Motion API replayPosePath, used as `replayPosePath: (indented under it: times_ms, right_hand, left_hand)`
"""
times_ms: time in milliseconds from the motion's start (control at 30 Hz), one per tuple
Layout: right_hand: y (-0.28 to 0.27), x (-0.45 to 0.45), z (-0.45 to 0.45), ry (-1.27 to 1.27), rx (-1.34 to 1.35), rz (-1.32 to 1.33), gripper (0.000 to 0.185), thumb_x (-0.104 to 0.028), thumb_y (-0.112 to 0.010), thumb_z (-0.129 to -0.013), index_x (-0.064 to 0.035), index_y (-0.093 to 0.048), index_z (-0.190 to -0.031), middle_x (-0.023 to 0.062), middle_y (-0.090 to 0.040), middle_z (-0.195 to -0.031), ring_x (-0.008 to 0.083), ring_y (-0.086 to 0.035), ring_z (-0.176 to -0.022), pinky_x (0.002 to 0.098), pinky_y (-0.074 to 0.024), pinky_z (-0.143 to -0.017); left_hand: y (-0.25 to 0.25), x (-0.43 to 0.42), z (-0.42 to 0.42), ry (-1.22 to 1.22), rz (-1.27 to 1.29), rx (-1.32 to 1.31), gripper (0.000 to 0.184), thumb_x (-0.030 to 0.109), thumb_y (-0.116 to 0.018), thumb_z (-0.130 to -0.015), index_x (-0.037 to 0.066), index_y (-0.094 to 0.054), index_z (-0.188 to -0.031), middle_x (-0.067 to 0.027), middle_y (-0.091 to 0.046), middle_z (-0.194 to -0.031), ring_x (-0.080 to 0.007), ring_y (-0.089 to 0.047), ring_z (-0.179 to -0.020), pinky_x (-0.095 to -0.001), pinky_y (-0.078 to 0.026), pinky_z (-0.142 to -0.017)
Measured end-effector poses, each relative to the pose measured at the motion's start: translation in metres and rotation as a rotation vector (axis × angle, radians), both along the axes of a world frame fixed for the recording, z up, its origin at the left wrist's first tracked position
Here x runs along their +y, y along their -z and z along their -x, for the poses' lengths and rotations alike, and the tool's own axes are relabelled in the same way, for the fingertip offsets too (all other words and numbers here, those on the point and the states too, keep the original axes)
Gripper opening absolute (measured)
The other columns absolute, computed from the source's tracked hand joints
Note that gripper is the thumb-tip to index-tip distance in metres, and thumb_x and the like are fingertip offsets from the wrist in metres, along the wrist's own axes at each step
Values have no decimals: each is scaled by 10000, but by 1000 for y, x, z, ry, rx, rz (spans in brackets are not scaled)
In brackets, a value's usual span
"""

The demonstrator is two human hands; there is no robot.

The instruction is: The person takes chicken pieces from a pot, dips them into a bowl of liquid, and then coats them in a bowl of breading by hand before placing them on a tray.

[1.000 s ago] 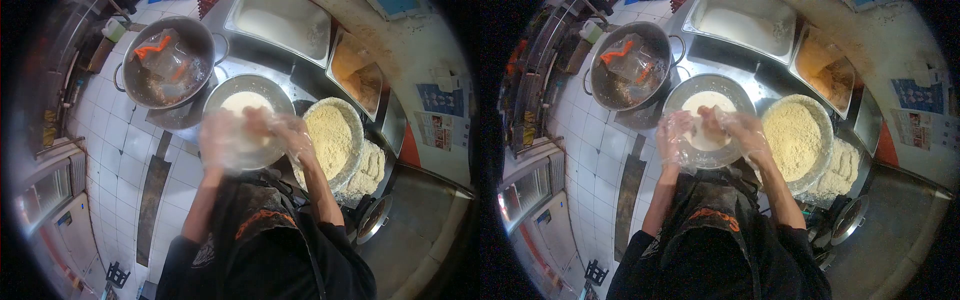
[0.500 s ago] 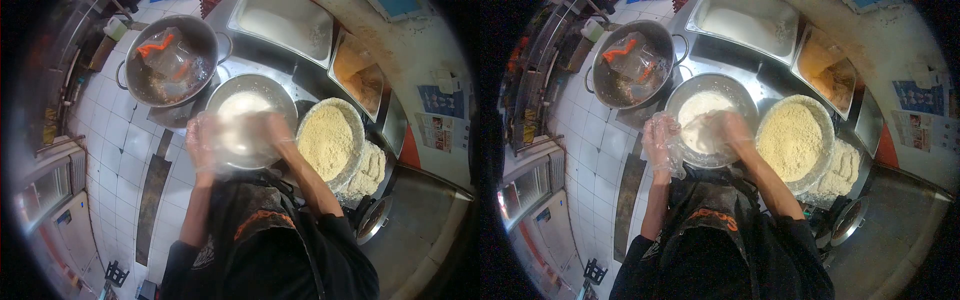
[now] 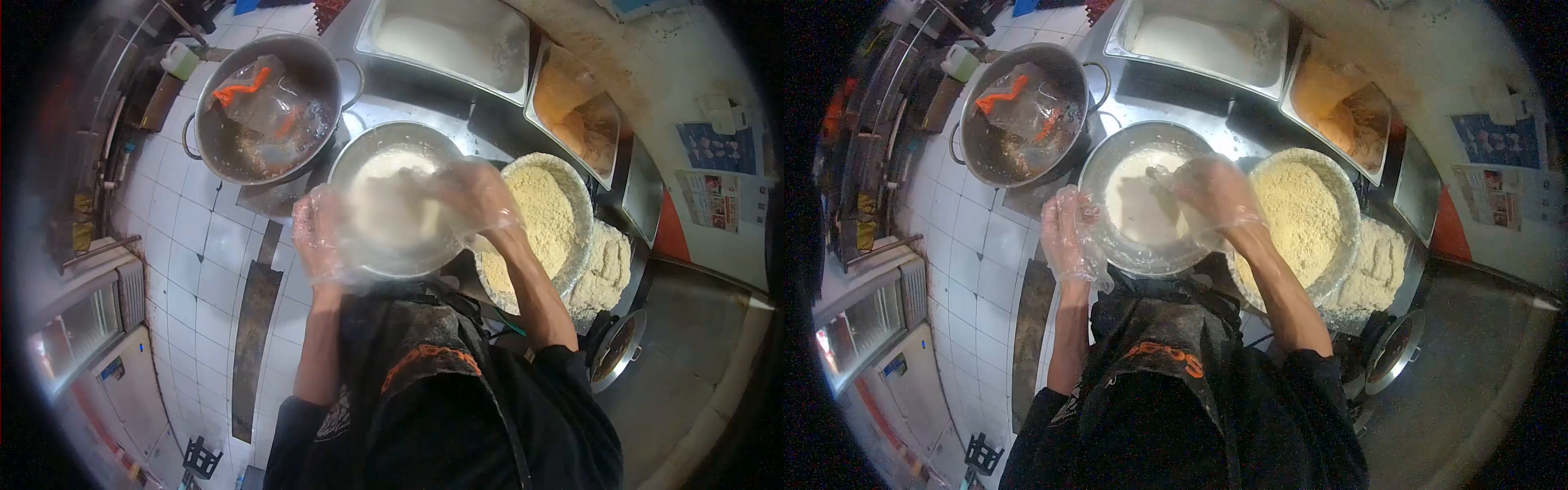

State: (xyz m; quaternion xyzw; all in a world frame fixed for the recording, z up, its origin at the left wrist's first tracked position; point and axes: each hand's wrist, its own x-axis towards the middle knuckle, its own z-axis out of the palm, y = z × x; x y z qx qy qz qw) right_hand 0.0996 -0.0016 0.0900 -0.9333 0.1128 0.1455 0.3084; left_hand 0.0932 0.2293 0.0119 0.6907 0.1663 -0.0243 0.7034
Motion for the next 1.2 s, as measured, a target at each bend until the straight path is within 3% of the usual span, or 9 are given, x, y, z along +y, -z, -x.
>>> replayPosePath:
  times_ms: [233, 267, 333, 400, 500, 767, 833, 1000, 1200]
  right_hand:
    - [-32, 3, 28, -21, -441, -13, 340, -360, -653, -896, -41, -682, -1011, 95, -670, -892, 196, -654, -867, 351, -535, -738]
    - [-21, 12, 38, 140, -396, -436, 317, -322, -618, -931, -60, -648, -1106, 96, -663, -1000, 185, -648, -934, 342, -548, -786]
    - [42, 22, 32, 67, -392, -174, 246, -249, -729, -822, -34, -698, -938, 165, -685, -892, 307, -664, -783, 399, -550, -718]
    - [91, 23, 28, 268, -132, -433, 311, -304, -717, -835, -17, -706, -955, 168, -698, -874, 290, -661, -790, 414, -534, -743]
    - [95, 11, 35, 319, -96, -503, 311, -289, -713, -837, -9, -707, -973, 152, -703, -869, 259, -654, -773, 393, -530, -712]
    - [36, -16, 87, 513, 35, -817, 305, -231, -692, -846, 19, -708, -1019, 105, -714, -879, 149, -620, -723, 295, -510, -616]
    - [-1, -38, 108, 664, -74, -918, 350, -369, -626, -916, -49, -708, -1035, 64, -693, -877, 152, -618, -713, 278, -515, -621]
    - [-22, -107, 165, 881, -189, -643, 357, -343, -655, -904, -28, -684, -1069, 57, -696, -873, 138, -621, -714, 254, -493, -606]
    - [38, -111, 179, 676, -243, -325, 372, -263, -684, -877, -12, -645, -1150, 170, -679, -1082, 270, -634, -1036, 375, -501, -905]
  left_hand:
    - [-6, -7, -3, 12, 81, -10, 288, 272, -572, -973, 13, -589, -1098, -93, -652, -964, -154, -614, -787, -302, -513, -726]
    - [-9, -10, -4, -6, 99, 9, 286, 267, -571, -973, 10, -584, -1098, -94, -652, -964, -156, -616, -788, -303, -516, -728]
    - [-8, -13, -3, -3, 117, 23, 285, 262, -570, -972, 7, -580, -1098, -95, -652, -964, -157, -618, -789, -304, -518, -730]
    - [0, -12, -4, 172, -558, -424, 281, 254, -582, -960, 9, -572, -1099, -92, -651, -959, -163, -625, -800, -303, -525, -729]
    - [-11, -21, -3, 14, 69, -24, 278, 249, -587, -949, 16, -575, -1099, -93, -647, -965, -173, -632, -814, -297, -530, -715]
    - [-8, -36, 1, 166, -14, -186, 320, 292, -557, -977, 0, -565, -1107, -116, -660, -965, -173, -636, -788, -301, -530, -710]
    - [-22, -51, -2, 121, 1, -14, 326, 287, -563, -973, -5, -563, -1118, -131, -663, -977, -187, -643, -792, -312, -540, -711]
    - [-21, -75, 2, 237, 45, -49, 306, 252, -556, -976, -7, -566, -1139, -139, -667, -993, -188, -646, -806, -309, -538, -718]
    - [-24, -119, 24, 469, 82, -141, 259, 173, -547, -972, -14, -577, -1149, -135, -667, -1005, -201, -641, -855, -317, -519, -792]
